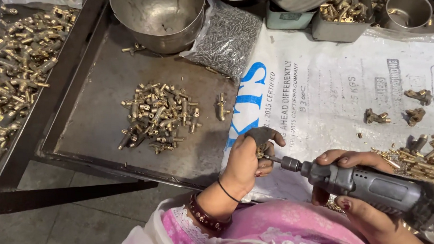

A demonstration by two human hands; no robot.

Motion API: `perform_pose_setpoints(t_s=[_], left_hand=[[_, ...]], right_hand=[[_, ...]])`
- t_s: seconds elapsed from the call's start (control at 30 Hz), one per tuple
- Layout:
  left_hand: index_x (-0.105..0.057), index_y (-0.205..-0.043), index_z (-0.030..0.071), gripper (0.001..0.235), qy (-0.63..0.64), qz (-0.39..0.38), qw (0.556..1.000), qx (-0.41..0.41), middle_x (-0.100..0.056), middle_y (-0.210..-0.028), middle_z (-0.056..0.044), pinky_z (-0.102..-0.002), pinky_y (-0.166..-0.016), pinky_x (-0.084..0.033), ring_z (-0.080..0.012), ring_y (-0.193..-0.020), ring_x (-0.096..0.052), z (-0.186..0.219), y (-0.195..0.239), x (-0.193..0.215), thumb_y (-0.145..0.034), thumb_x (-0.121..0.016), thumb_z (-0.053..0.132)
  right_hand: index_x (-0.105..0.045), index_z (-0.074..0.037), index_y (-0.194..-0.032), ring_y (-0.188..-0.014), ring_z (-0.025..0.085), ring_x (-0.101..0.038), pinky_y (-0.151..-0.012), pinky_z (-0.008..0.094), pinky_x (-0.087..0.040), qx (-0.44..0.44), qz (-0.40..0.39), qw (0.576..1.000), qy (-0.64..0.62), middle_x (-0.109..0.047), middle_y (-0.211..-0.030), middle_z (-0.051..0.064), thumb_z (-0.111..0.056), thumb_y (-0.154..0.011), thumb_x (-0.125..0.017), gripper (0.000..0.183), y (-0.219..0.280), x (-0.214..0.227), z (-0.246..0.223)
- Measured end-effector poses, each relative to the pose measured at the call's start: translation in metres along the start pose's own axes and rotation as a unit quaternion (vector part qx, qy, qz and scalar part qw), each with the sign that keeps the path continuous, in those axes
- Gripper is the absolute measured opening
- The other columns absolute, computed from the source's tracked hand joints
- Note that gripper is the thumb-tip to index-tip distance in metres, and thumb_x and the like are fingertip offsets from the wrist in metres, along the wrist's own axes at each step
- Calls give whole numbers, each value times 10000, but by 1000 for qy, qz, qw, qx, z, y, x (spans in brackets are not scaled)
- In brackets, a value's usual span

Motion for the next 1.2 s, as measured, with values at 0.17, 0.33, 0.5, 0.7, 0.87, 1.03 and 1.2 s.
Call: perform_pose_setpoints(t_s=[0.17, 0.33, 0.5, 0.7, 0.87, 1.03, 1.2], left_hand=[[-653, -961, -6, 326, -74, -3, 996, -47, -447, -569, 8, -252, -397, -255, -68, -410, -332, 7, 3, -1, -1056, -461, 239], [-674, -977, 1, 314, -63, -10, 996, -56, -437, -618, 32, -239, -424, -261, -51, -448, -339, 8, 3, 2, -1068, -463, 216], [-728, -993, 29, 314, -178, -26, 984, 1, -413, -619, 51, -233, -418, -263, -40, -441, -338, 21, -10, 23, -1061, -490, 221], [-607, -1209, 21, 387, 148, 53, 895, -417, -740, -1040, -159, -342, -661, -574, -261, -834, -734, 168, 0, 93, -1024, -447, 322], [-717, -1013, 17, 310, -747, 238, 577, -229, -719, -964, -231, -497, -805, -563, -416, -905, -693, 126, -43, 64, -764, -703, 200], [-727, -986, 30, 245, -772, 207, 559, -221, -712, -944, -206, -478, -791, -561, -394, -883, -697, 93, -67, 96, -787, -684, 168], [-723, -991, 49, 186, -407, 124, 883, -201, -695, -806, -122, -381, -670, -533, -263, -727, -666, 87, -36, 69, -865, -620, 139]], right_hand=[[-541, -15, -1284, -1125, 366, -663, -882, 490, -633, 29, -45, 998, 44, -561, -1341, 276, -18, -831, -733, 492, -5, -1, 1], [-567, -10, -1266, -1200, 377, -649, -982, 499, -600, 24, -36, 995, 94, -582, -1337, 285, -24, -802, -719, 488, -8, 2, 0], [-554, 0, -1266, -1144, 365, -644, -887, 491, -615, -5, -3, 999, 41, -567, -1344, 290, -16, -823, -714, 471, -9, -3, 3], [-548, 16, -1260, -1186, 364, -622, -897, 504, -606, -17, 30, 999, 14, -559, -1344, 300, -16, -816, -731, 481, -6, -1, 1], [-529, 24, -1263, -1139, 354, -655, -912, 479, -598, -23, -2, 1000, 20, -562, -1365, 293, 75, -803, -707, 496, 0, -5, 6], [-529, 24, -1267, -1108, 359, -687, -911, 492, -606, -27, -16, 999, 32, -560, -1374, 291, 112, -813, -689, 489, 8, -3, 6], [-526, 16, -1271, -1054, 341, -691, -903, 468, -601, -20, -1, 999, 45, -565, -1371, 296, 111, -790, -683, 514, 7, 4, 8]])
Point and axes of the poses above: each hand's wrist, its own y-axis away from the middle knuckle, its own x-axis out of the back of the hand, z = x × y, the point moved 7 cm from there along -y, towards the middle knuckle
